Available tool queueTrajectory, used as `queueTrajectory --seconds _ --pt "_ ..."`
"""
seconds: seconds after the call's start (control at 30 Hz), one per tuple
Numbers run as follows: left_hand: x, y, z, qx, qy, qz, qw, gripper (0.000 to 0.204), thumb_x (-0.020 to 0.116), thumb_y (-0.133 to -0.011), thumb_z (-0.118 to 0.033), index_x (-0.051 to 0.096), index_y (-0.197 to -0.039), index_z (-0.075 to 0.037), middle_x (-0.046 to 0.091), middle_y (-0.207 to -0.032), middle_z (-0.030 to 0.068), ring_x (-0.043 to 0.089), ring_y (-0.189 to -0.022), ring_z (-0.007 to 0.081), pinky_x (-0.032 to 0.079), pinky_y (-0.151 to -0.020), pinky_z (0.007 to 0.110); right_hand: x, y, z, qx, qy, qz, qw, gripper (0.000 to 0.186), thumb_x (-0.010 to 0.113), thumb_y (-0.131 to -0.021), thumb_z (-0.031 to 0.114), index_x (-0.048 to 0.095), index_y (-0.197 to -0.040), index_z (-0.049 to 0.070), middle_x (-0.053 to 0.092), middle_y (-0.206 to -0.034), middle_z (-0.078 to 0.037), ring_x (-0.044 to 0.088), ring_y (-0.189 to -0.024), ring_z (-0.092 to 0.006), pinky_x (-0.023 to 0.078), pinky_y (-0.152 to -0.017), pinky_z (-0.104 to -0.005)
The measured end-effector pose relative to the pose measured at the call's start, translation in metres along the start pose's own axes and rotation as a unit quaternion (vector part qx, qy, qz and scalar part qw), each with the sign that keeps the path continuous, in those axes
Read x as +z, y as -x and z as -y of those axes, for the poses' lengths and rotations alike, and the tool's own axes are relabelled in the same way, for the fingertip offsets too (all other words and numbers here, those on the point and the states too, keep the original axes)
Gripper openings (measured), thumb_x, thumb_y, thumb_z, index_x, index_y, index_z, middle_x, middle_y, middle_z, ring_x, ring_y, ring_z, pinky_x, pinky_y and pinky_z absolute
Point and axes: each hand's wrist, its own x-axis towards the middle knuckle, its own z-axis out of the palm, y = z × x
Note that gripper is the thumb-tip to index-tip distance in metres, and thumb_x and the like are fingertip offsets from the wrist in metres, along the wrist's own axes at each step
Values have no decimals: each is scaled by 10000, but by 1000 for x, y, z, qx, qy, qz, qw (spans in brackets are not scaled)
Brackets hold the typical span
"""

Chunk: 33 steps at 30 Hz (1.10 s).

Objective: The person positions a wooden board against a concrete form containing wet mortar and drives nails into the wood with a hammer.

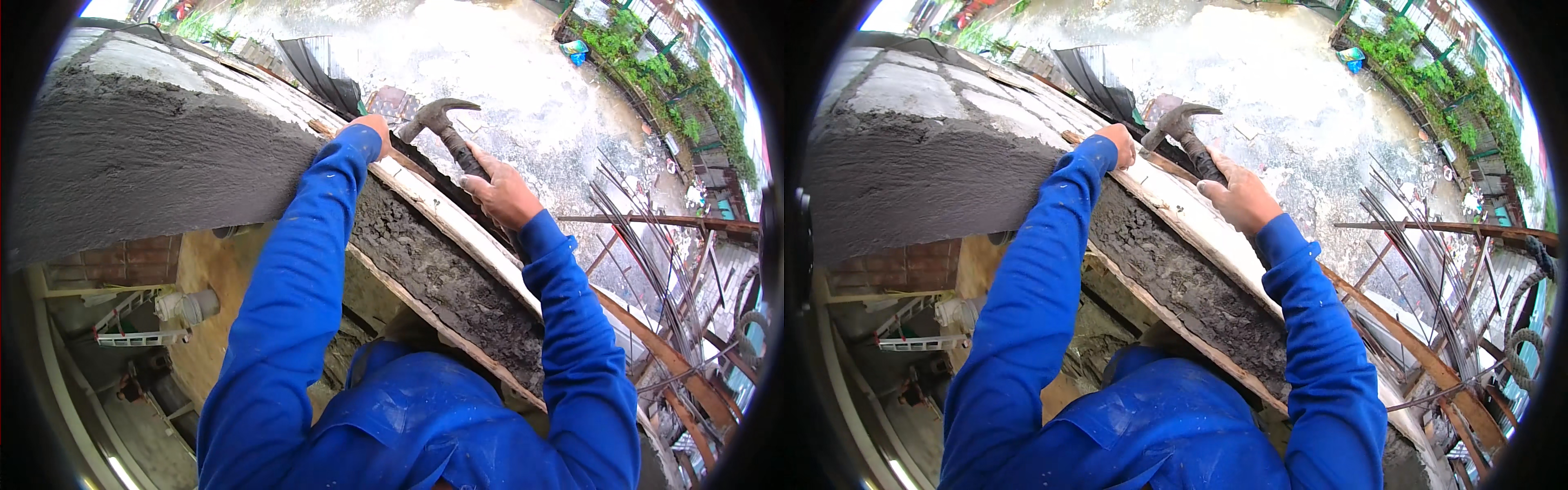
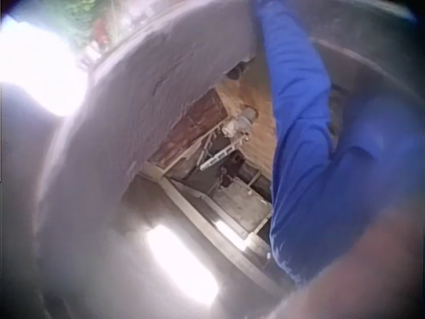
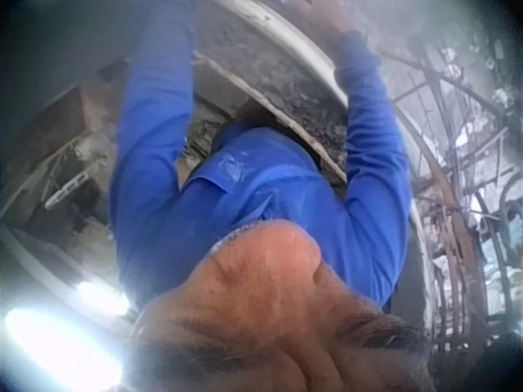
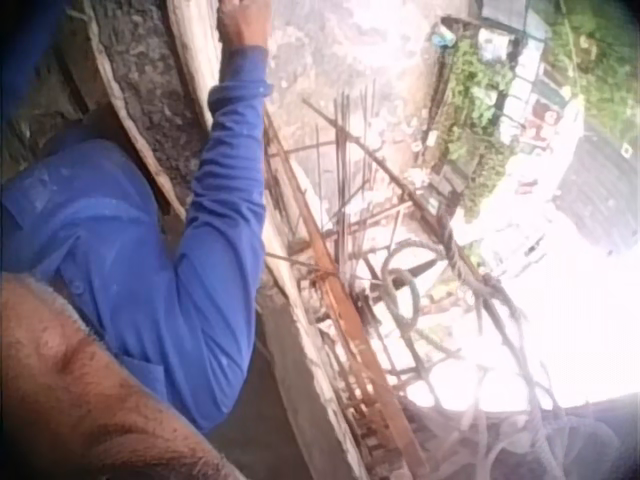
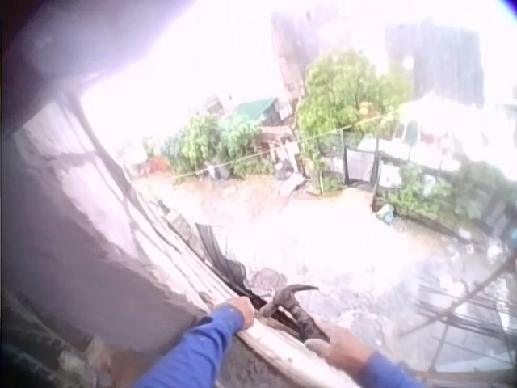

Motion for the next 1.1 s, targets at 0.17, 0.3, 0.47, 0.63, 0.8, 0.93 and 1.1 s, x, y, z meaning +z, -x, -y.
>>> queueTrajectory --seconds 0.17,0.3,0.47,0.63,0.8,0.93,1.1 --pt "-22 19 -31 -112 39 18 993 265 586 -791 -151 686 -982 3 653 -1050 214 625 -1022 359 491 -883 421 -5 -4 6 4 61 18 998 630 570 -835 225 375 -1371 -43 457 -1354 -254 453 -1262 -327 325 -1060 -329" --pt "-19 19 -36 -126 17 34 991 303 604 -792 -177 673 -1048 -31 635 -1122 199 610 -1062 346 485 -898 429 1 -12 -6 12 61 16 998 627 567 -838 237 382 -1363 -50 461 -1346 -260 455 -1259 -328 322 -1065 -332" --pt "-13 19 -34 -114 -1 77 990 308 582 -824 -203 666 -1088 -69 622 -1180 153 590 -1112 308 452 -926 436 -3 -13 3 31 60 24 997 610 570 -838 239 401 -1356 -36 506 -1289 -274 487 -1223 -347 348 -1041 -341" --pt "-12 19 -31 -117 0 84 989 339 631 -795 -233 665 -1076 -47 631 -1155 170 596 -1101 309 471 -931 405 -1 -19 2 26 58 20 998 601 570 -835 232 409 -1356 -21 538 -1245 -275 532 -1156 -350 388 -994 -344" --pt "-18 30 -39 -142 42 54 987 325 615 -794 -192 659 -1085 -55 632 -1152 167 592 -1107 311 466 -943 401 21 -24 -24 -41 69 37 996 583 560 -855 226 405 -1376 17 580 -1186 -253 608 -991 -297 472 -860 -345" --pt "-15 32 -33 -148 41 55 987 320 601 -802 -186 656 -1090 -60 623 -1169 170 590 -1111 314 466 -944 417 7 -23 -2 78 26 61 995 578 578 -855 214 411 -1374 22 587 -1165 -251 601 -1022 -304 452 -895 -348" --pt "-21 29 -48 -126 34 45 990 322 606 -803 -191 653 -1083 -40 622 -1165 179 597 -1100 317 474 -937 418 19 -31 -45 -57 94 -10 994 593 593 -846 210 404 -1373 14 554 -1218 -255 605 -1019 -327 445 -909 -364"
